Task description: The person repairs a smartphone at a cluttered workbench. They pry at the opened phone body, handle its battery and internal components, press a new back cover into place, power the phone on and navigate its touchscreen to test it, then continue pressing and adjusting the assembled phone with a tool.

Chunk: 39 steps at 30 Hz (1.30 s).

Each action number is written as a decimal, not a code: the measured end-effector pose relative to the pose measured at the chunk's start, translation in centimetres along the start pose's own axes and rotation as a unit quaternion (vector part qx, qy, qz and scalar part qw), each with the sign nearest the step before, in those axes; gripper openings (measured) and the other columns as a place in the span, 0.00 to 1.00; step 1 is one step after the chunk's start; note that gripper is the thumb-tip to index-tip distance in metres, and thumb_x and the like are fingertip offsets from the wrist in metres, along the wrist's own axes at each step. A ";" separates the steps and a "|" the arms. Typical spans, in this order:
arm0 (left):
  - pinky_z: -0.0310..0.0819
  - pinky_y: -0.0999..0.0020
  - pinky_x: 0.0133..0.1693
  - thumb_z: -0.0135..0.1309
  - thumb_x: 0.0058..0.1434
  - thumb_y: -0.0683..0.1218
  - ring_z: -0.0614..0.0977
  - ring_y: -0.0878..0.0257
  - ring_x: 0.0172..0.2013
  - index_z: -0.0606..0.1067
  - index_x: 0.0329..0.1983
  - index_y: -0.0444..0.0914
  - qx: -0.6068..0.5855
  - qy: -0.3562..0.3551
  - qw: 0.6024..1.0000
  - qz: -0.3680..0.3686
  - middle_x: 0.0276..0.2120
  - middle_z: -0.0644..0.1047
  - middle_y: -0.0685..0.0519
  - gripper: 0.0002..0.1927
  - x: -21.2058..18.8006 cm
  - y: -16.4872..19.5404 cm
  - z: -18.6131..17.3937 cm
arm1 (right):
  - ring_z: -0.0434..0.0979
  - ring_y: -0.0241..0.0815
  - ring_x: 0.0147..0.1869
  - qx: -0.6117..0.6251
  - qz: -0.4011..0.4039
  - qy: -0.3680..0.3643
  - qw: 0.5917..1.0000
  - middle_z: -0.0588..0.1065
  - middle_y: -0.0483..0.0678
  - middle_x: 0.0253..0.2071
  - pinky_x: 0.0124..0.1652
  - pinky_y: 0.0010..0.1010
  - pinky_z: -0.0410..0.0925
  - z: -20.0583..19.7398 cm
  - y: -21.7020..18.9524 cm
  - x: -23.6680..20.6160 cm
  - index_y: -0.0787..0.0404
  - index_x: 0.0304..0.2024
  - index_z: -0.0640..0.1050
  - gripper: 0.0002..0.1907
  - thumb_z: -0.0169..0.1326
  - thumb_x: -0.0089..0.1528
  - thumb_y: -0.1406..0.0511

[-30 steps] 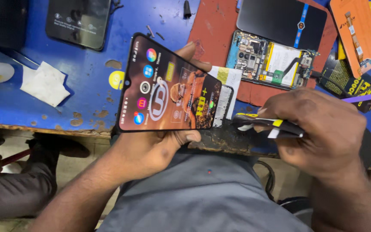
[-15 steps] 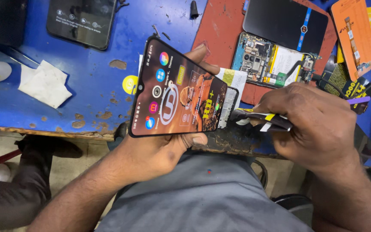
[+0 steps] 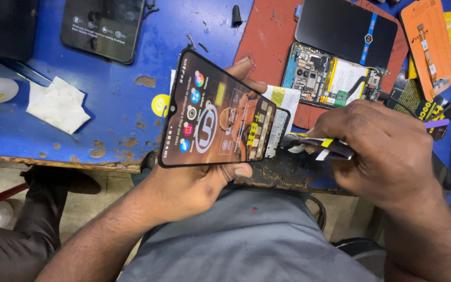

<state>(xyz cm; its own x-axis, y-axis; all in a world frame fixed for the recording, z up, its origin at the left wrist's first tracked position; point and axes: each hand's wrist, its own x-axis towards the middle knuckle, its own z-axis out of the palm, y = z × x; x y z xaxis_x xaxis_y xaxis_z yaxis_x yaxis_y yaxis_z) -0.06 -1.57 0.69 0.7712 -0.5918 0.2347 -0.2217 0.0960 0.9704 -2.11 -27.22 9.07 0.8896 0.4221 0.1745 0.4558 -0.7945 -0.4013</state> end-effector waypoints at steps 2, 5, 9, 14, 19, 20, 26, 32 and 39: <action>0.57 0.59 0.76 0.60 0.72 0.50 0.64 0.54 0.74 0.57 0.77 0.34 0.004 0.003 1.000 -0.004 0.78 0.53 0.44 0.37 0.1 0.1 0.0 | 0.80 0.49 0.35 0.002 -0.007 0.008 1.000 0.78 0.51 0.32 0.35 0.36 0.72 0.0 0.1 0.1 0.65 0.33 0.74 0.16 0.59 0.43 0.81; 0.62 0.58 0.75 0.60 0.70 0.49 0.67 0.53 0.74 0.61 0.75 0.36 0.003 0.010 1.000 -0.010 0.77 0.55 0.43 0.34 0.4 0.2 -0.1 | 0.80 0.49 0.35 -0.003 -0.015 0.009 1.000 0.78 0.51 0.33 0.35 0.37 0.71 0.0 0.2 0.1 0.65 0.33 0.74 0.16 0.59 0.44 0.81; 0.61 0.58 0.75 0.59 0.71 0.49 0.66 0.53 0.74 0.55 0.77 0.37 -0.065 0.016 0.997 -0.022 0.77 0.54 0.41 0.37 0.4 0.3 0.0 | 0.81 0.48 0.36 0.025 0.006 0.005 1.000 0.77 0.50 0.33 0.36 0.35 0.72 0.0 0.1 0.0 0.65 0.34 0.73 0.15 0.59 0.46 0.80; 0.64 0.59 0.72 0.59 0.73 0.48 0.68 0.55 0.71 0.55 0.75 0.36 -0.037 0.018 0.999 -0.007 0.78 0.54 0.41 0.35 0.3 0.1 0.3 | 0.80 0.48 0.36 0.000 -0.015 0.010 1.000 0.78 0.49 0.34 0.35 0.36 0.72 0.2 0.2 0.0 0.63 0.35 0.75 0.15 0.61 0.48 0.79; 0.63 0.59 0.72 0.58 0.74 0.49 0.67 0.55 0.71 0.50 0.77 0.35 -0.054 0.015 0.998 -0.019 0.78 0.53 0.42 0.38 0.2 0.1 0.2 | 0.81 0.48 0.36 -0.017 -0.008 0.003 1.000 0.78 0.49 0.34 0.34 0.36 0.71 0.2 0.5 0.0 0.62 0.34 0.76 0.15 0.62 0.47 0.79; 0.63 0.59 0.72 0.58 0.74 0.49 0.67 0.55 0.71 0.49 0.77 0.35 -0.057 0.014 0.998 -0.020 0.78 0.53 0.42 0.39 0.2 0.1 0.2 | 0.81 0.48 0.36 -0.020 -0.006 0.007 1.000 0.78 0.49 0.35 0.34 0.35 0.71 0.2 0.6 -0.1 0.62 0.35 0.76 0.15 0.63 0.48 0.79; 0.64 0.59 0.73 0.57 0.74 0.49 0.66 0.55 0.73 0.48 0.78 0.35 -0.060 0.009 0.998 -0.022 0.79 0.52 0.42 0.40 0.1 0.0 0.2 | 0.81 0.48 0.38 -0.042 0.010 -0.005 0.999 0.78 0.48 0.35 0.35 0.36 0.71 0.1 0.9 0.1 0.62 0.35 0.77 0.17 0.61 0.46 0.80; 0.62 0.60 0.74 0.59 0.77 0.47 0.65 0.57 0.73 0.46 0.80 0.36 -0.092 0.006 0.996 -0.016 0.78 0.52 0.45 0.41 -0.1 -0.1 0.3 | 0.80 0.48 0.37 -0.055 0.004 -0.008 0.998 0.79 0.48 0.34 0.34 0.36 0.71 0.1 1.1 0.6 0.61 0.34 0.78 0.17 0.60 0.45 0.80; 0.66 0.60 0.73 0.59 0.74 0.46 0.68 0.56 0.72 0.48 0.79 0.36 -0.081 0.018 0.996 -0.019 0.78 0.54 0.43 0.40 0.0 -0.1 0.4 | 0.80 0.49 0.35 -0.079 -0.011 0.000 0.997 0.79 0.49 0.33 0.32 0.36 0.70 -0.2 1.6 1.2 0.63 0.33 0.78 0.15 0.62 0.46 0.80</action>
<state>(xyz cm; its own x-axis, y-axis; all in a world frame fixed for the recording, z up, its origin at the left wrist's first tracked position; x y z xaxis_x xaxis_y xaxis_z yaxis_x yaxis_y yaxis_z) -0.26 -1.85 0.58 0.7988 -0.5686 0.1965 -0.0952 0.2030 0.9745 -0.33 -28.05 8.82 0.8795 0.4398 0.1821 0.4740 -0.8441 -0.2508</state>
